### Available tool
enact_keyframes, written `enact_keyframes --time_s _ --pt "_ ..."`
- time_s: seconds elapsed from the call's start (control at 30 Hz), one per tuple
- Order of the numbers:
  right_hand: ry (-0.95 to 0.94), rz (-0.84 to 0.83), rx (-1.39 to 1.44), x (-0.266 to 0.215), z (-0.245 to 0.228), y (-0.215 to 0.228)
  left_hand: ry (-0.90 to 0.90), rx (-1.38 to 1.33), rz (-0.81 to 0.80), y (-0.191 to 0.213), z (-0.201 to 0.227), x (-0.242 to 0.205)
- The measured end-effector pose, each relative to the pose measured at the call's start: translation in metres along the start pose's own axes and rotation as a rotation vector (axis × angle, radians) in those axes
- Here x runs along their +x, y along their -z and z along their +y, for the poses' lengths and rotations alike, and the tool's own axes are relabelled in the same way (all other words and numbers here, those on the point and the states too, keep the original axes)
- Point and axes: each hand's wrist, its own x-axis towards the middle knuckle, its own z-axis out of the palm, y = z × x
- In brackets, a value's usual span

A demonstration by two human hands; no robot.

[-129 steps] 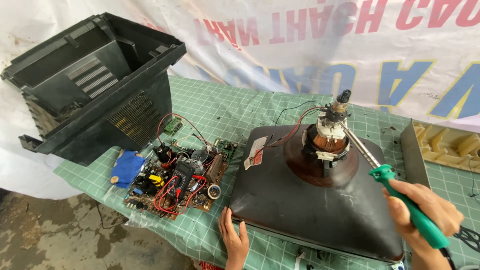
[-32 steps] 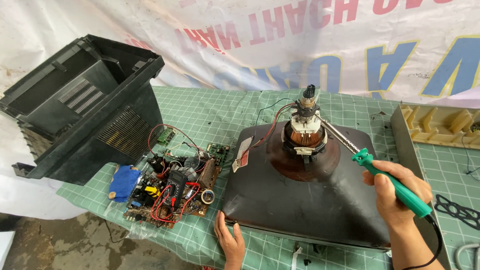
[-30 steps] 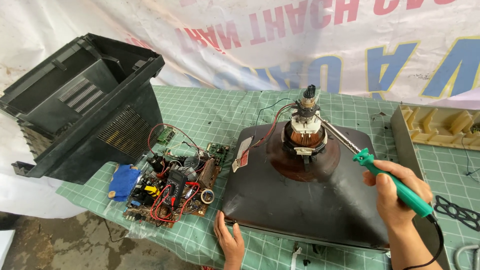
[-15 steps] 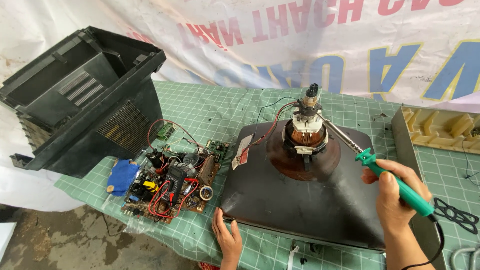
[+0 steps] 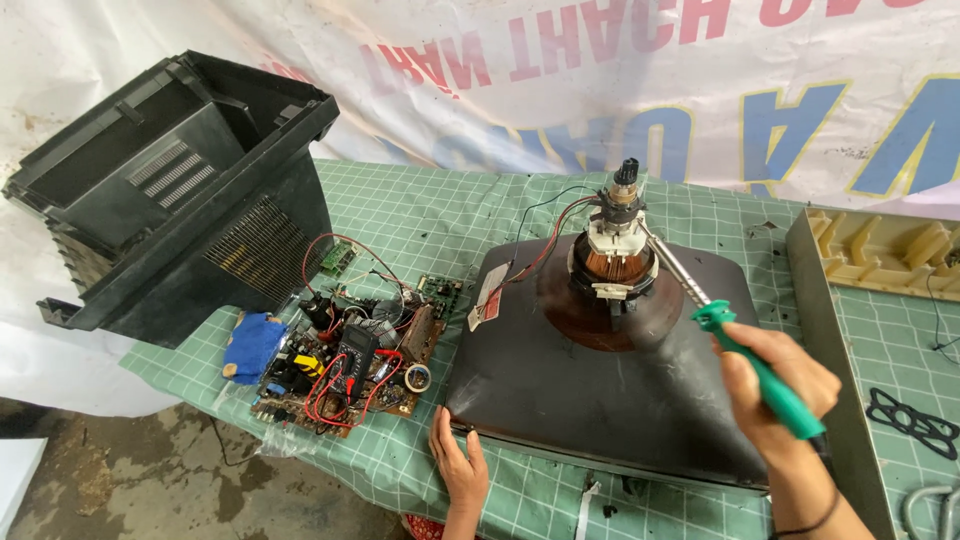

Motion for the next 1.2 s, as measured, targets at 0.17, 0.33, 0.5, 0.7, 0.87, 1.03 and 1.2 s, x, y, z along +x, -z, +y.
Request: enact_keyframes --time_s 0.17,0.33,0.5,0.7,0.87,1.03,1.2 --pt "-0.141 0.105 0.142 -0.006 0.019 0.006 -0.003 0.005 0.007 0.000 0.000 0.000" --pt "-0.207 0.115 0.265 -0.003 0.022 0.003 -0.006 0.012 0.010 0.001 0.002 0.001" --pt "-0.245 0.122 0.303 -0.019 0.027 0.006 0.021 0.001 -0.015 0.000 0.000 0.001" --pt "-0.431 0.315 0.447 -0.090 0.048 0.018 -0.006 -0.016 0.027 0.001 0.007 0.003" --pt "-0.422 0.265 0.316 -0.131 0.031 0.021 -0.019 -0.044 0.049 0.003 0.011 0.005" --pt "-0.361 0.014 0.199 -0.145 -0.001 0.033 -0.066 -0.031 0.072 0.006 0.014 0.008" --pt "-0.240 -0.023 0.234 -0.154 -0.012 0.025 -0.065 0.000 0.046 0.011 0.014 0.006"
